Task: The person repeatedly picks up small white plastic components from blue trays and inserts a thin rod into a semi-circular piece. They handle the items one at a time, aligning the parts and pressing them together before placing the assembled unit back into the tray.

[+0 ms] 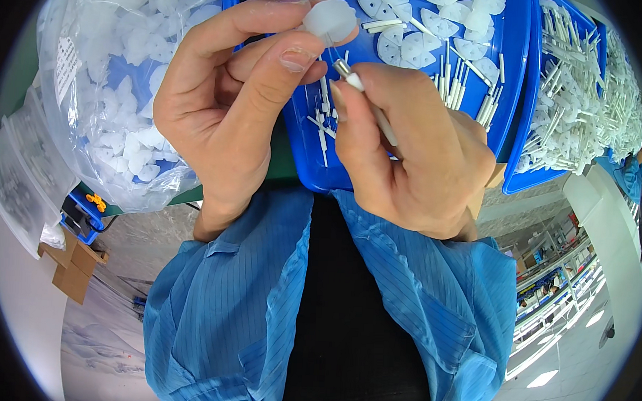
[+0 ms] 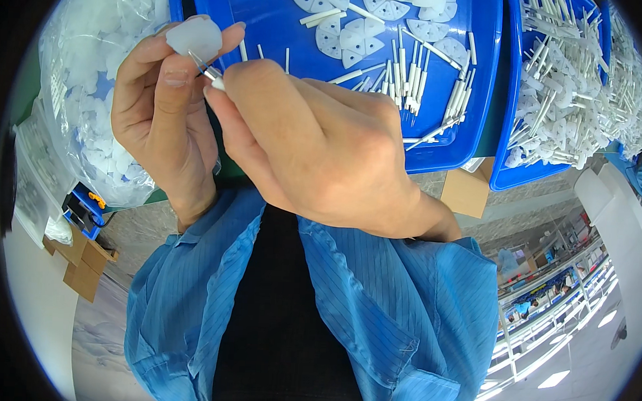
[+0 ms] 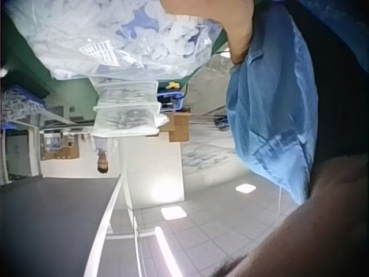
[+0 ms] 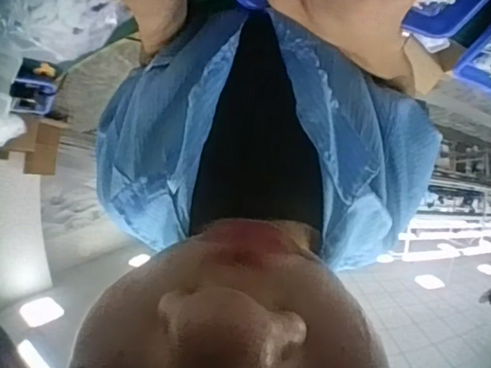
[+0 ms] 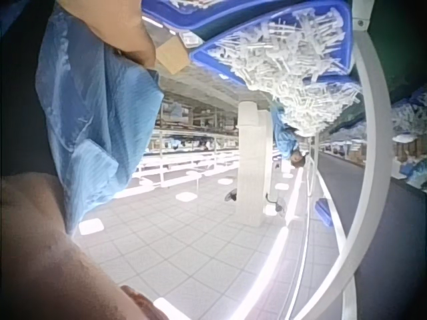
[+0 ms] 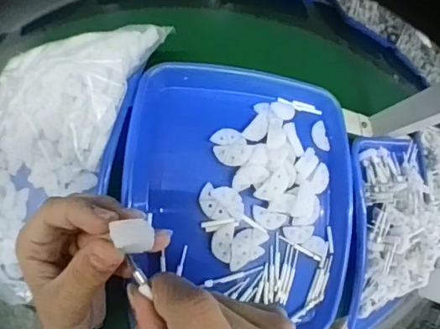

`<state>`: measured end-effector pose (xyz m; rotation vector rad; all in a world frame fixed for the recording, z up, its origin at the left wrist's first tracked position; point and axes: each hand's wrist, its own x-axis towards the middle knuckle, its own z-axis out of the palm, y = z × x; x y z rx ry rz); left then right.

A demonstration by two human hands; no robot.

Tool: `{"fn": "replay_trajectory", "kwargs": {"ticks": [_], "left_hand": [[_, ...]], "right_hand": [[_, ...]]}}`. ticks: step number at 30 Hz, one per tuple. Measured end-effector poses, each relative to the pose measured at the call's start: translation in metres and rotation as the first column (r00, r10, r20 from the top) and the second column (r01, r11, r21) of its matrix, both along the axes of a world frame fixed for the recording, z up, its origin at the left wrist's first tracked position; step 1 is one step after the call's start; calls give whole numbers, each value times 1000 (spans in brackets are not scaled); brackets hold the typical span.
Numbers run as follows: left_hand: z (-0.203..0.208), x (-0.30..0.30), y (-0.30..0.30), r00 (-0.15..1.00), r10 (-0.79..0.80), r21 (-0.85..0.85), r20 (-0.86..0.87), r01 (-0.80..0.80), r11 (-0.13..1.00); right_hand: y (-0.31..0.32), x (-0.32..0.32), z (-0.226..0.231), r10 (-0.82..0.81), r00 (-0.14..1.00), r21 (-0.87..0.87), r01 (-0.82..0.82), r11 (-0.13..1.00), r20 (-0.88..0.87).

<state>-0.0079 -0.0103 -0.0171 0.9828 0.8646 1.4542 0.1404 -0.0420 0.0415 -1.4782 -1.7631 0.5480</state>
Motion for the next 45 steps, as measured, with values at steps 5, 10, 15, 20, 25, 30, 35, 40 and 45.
{"fn": "replay_trajectory", "kwargs": {"ticks": [5,10,15,20,25,30,35,40,45], "left_hand": [[-16,-3,4,997,-71,125,-2,71,990],[10,1,3,982,-167,152,-92,180,972],[10,13,-1,998,-55,227,10,51,973],[20,-2,4,967,-119,249,-224,175,953],[17,-2,10,967,-110,333,-231,185,925],[10,-6,19,943,-212,457,-255,311,834],[8,-14,14,928,-240,491,-286,356,795],[8,-12,15,927,-330,444,-178,375,814],[11,-14,20,887,-242,496,-393,426,756]], "right_hand": [[3,5,3,17,999,-70,-20,997,-33],[1,9,11,64,991,-124,-79,989,-118],[5,9,12,72,989,-73,-82,994,-132],[8,16,12,192,936,-93,-228,969,-296],[1,11,11,19,675,-251,-301,920,-738],[-5,11,3,130,968,33,-126,991,-212],[-13,2,21,98,995,-31,-98,995,-18],[-12,8,8,172,970,-98,-191,977,-174],[-2,22,-17,240,953,119,-221,968,-182]]}}
